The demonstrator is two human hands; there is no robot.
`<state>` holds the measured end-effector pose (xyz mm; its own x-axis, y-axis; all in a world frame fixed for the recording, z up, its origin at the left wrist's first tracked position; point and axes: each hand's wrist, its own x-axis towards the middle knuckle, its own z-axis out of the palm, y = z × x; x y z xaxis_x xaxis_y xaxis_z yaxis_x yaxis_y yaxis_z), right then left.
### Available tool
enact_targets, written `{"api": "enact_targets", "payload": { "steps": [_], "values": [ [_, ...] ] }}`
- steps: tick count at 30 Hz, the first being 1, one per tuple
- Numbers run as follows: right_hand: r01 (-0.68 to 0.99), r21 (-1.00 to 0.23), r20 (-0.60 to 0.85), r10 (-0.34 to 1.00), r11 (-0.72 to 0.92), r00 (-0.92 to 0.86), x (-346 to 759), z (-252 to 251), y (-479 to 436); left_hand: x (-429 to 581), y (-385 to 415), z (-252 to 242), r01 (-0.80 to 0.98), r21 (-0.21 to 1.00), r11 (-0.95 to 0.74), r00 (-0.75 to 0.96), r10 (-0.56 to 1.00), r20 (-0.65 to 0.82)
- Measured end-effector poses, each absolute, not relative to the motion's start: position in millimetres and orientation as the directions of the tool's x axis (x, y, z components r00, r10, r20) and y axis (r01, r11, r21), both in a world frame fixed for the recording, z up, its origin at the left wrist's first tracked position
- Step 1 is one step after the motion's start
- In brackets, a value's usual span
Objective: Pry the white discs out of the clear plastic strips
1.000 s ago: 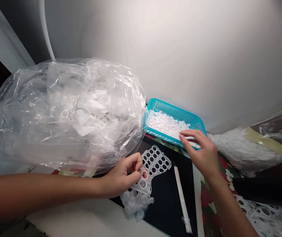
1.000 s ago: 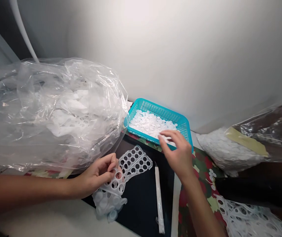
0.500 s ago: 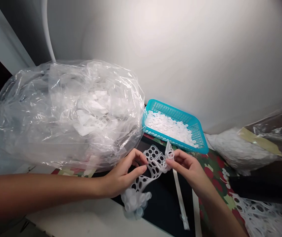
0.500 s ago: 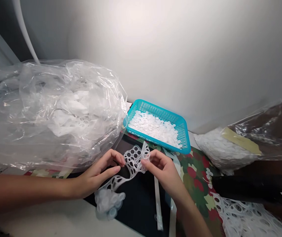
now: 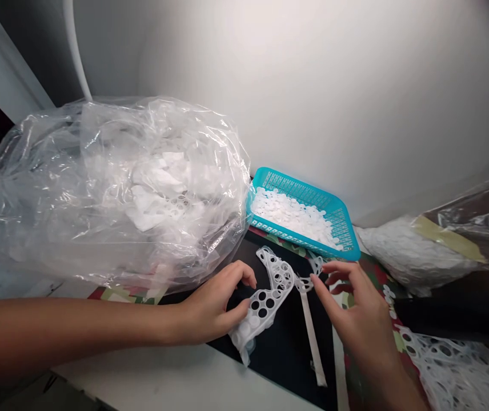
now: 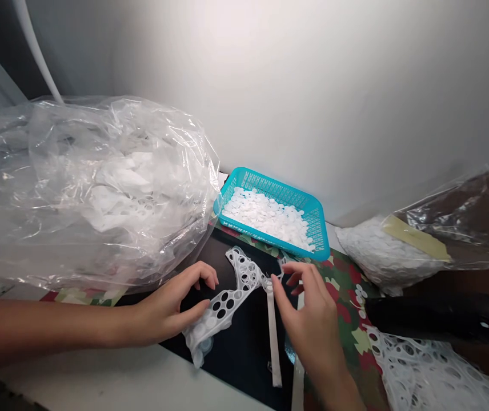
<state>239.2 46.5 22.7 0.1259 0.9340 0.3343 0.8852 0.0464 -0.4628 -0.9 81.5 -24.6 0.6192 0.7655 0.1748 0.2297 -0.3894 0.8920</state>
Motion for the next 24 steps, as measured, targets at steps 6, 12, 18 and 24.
{"api": "enact_targets", "payload": {
  "steps": [6,12,18,24],
  "values": [
    [0.793,-0.608,-0.15,0.974,0.046,-0.172,204,13,18,1,82,-31,0.267,0.836,-0.48,0.656,0.726,0.207],
    [0.547,-0.837,-0.137,0.966,0.005,-0.218,190,8,27,2,82,-28,0.194,0.893,-0.405,0.633,0.747,0.202],
    [0.116,-0.974,-0.208,0.972,-0.196,-0.105,189,21,36,-1,87,-11,0.06,0.995,-0.077,0.632,0.774,0.021],
    [0.212,-0.964,-0.176,0.983,-0.162,-0.048,194,15,42,-1,90,-12,-0.048,0.936,0.347,0.828,0.539,-0.157]
  ]
}}
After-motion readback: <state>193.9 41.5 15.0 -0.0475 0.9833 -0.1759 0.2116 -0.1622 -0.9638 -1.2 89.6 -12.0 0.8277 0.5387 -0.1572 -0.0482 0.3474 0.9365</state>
